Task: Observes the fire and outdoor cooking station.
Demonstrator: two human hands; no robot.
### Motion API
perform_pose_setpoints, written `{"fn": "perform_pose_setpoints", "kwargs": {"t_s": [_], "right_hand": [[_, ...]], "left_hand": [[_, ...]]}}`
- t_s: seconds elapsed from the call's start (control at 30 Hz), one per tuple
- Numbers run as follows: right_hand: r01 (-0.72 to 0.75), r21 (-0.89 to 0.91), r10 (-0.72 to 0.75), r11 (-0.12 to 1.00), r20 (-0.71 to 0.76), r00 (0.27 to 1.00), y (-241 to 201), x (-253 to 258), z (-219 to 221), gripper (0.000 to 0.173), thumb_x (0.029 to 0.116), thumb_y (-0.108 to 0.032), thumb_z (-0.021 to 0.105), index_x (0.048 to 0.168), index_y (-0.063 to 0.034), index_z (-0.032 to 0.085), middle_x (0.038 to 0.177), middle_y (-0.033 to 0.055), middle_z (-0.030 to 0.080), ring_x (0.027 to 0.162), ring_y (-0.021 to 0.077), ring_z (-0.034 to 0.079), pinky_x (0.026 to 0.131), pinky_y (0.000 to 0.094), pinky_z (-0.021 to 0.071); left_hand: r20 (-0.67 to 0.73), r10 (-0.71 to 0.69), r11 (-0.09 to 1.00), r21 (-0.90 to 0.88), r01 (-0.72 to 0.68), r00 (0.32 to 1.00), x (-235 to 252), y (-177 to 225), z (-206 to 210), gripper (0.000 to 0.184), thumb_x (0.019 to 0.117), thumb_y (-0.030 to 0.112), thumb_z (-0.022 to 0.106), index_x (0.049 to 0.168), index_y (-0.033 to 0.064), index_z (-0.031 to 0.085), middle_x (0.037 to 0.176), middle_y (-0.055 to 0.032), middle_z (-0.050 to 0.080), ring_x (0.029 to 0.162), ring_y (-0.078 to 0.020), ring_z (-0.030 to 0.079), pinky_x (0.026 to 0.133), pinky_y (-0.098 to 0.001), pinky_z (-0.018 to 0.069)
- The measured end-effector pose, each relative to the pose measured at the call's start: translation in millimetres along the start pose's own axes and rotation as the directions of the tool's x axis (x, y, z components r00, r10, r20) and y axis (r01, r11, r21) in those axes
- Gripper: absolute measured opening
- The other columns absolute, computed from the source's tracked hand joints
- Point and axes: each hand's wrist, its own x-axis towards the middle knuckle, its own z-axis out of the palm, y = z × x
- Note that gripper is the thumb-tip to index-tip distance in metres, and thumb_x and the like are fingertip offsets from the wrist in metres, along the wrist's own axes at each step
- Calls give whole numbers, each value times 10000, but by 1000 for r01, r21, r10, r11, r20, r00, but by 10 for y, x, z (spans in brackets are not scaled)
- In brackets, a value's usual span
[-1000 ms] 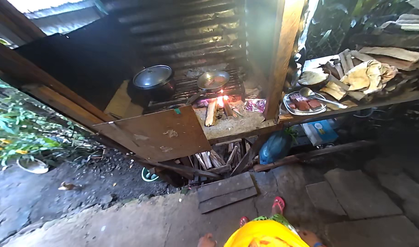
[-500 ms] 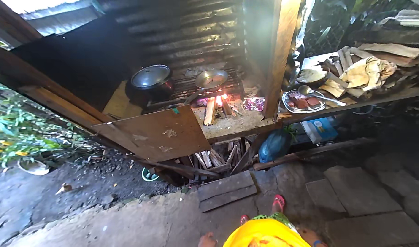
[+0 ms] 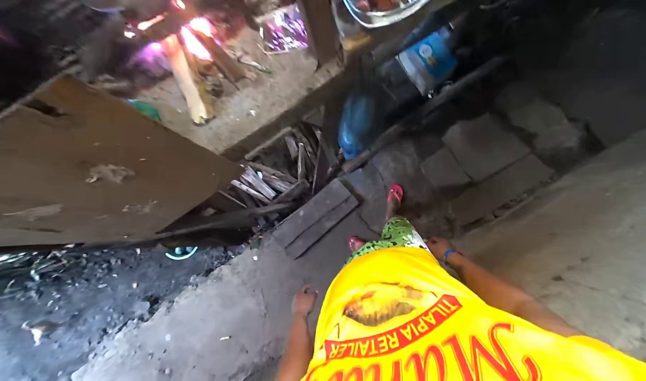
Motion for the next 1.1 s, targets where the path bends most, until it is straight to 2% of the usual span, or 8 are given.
{"fn": "perform_pose_setpoints", "kwargs": {"t_s": [0.07, 0.17, 0.43, 0.5, 0.73, 0.8, 0.97, 1.1], "right_hand": [[-23, -2, 23, 1000, 22, 999, 113, 0, 61, 555, 1087, -454, 449, 1377, -5, 602, 1404, 244, 598, 1353, 371, 546, 1150, 569, 400], [-35, 13, 35, 999, 41, 999, 206, 16, 83, 520, 1072, -433, 502, 1347, -10, 626, 1364, 236, 625, 1321, 369, 571, 1135, 571, 416], [-31, 52, 28, 998, 46, 999, -27, 135, -147, 560, 1075, -465, 480, 1388, -14, 590, 1383, 247, 604, 1309, 374, 574, 1118, 563, 433], [-16, 46, 14, 999, 46, 999, -86, 184, -181, 556, 1072, -470, 481, 1387, -24, 592, 1374, 241, 610, 1298, 373, 582, 1107, 562, 446], [28, -11, -28, 1000, 17, 999, -222, 267, -299, 580, 1071, -494, 473, 1356, -9, 617, 1375, 253, 610, 1327, 385, 562, 1131, 584, 418], [55, -5, -55, 998, 3, 999, -288, 212, -355, 578, 1075, -477, 481, 1378, 1, 600, 1397, 262, 595, 1352, 396, 540, 1152, 577, 403], [102, -92, -106, 990, -38, 994, -162, 462, -358, 576, 1067, -487, 489, 1355, -6, 624, 1349, 258, 632, 1306, 403, 582, 1124, 589, 434], [63, -90, -68, 994, -48, 997, -230, 403, -413, 593, 1072, -504, 463, 1344, -7, 636, 1348, 254, 636, 1319, 395, 575, 1130, 588, 425]], "left_hand": [[-3, -2, 1000, -11, 2, 1000, 20, 2, -48, 472, 982, 275, 688, 1410, 98, 600, 1290, -211, 667, 1147, -368, 667, 972, -583, 538], [-19, -2, 1000, 3, 2, 1000, 11, 62, -99, 483, 983, 267, 694, 1418, 81, 593, 1324, -222, 649, 1210, -374, 637, 1032, -578, 504], [-41, 19, 1000, 23, -18, 999, -31, 308, -213, 465, 973, 238, 696, 1401, 79, 605, 1303, -212, 658, 1199, -361, 641, 1032, -573, 502], [-63, 19, 1000, 6, -18, 998, 15, 308, -232, 446, 974, 232, 693, 1389, 86, 617, 1290, -211, 665, 1183, -364, 647, 1024, -581, 502], [-67, -13, 997, -78, 8, 998, -40, 326, -249, 460, 976, 262, 703, 1383, 68, 616, 1260, -223, 675, 1156, -376, 656, 995, -582, 522], [-62, -27, 993, -117, 19, 998, -32, 314, -227, 481, 968, 284, 712, 1391, 76, 614, 1258, -216, 684, 1149, -370, 669, 985, -580, 534], [-79, -31, 982, -186, 16, 996, 166, 235, -146, 499, 952, 334, 726, 1384, 102, 631, 1275, -177, 695, 1181, -335, 670, 1021, -556, 531], [-73, -7, 980, -197, -8, 997, 243, 283, -114, 482, 952, 338, 725, 1366, 105, 645, 1275, -170, 698, 1196, -332, 667, 1033, -560, 523]]}}
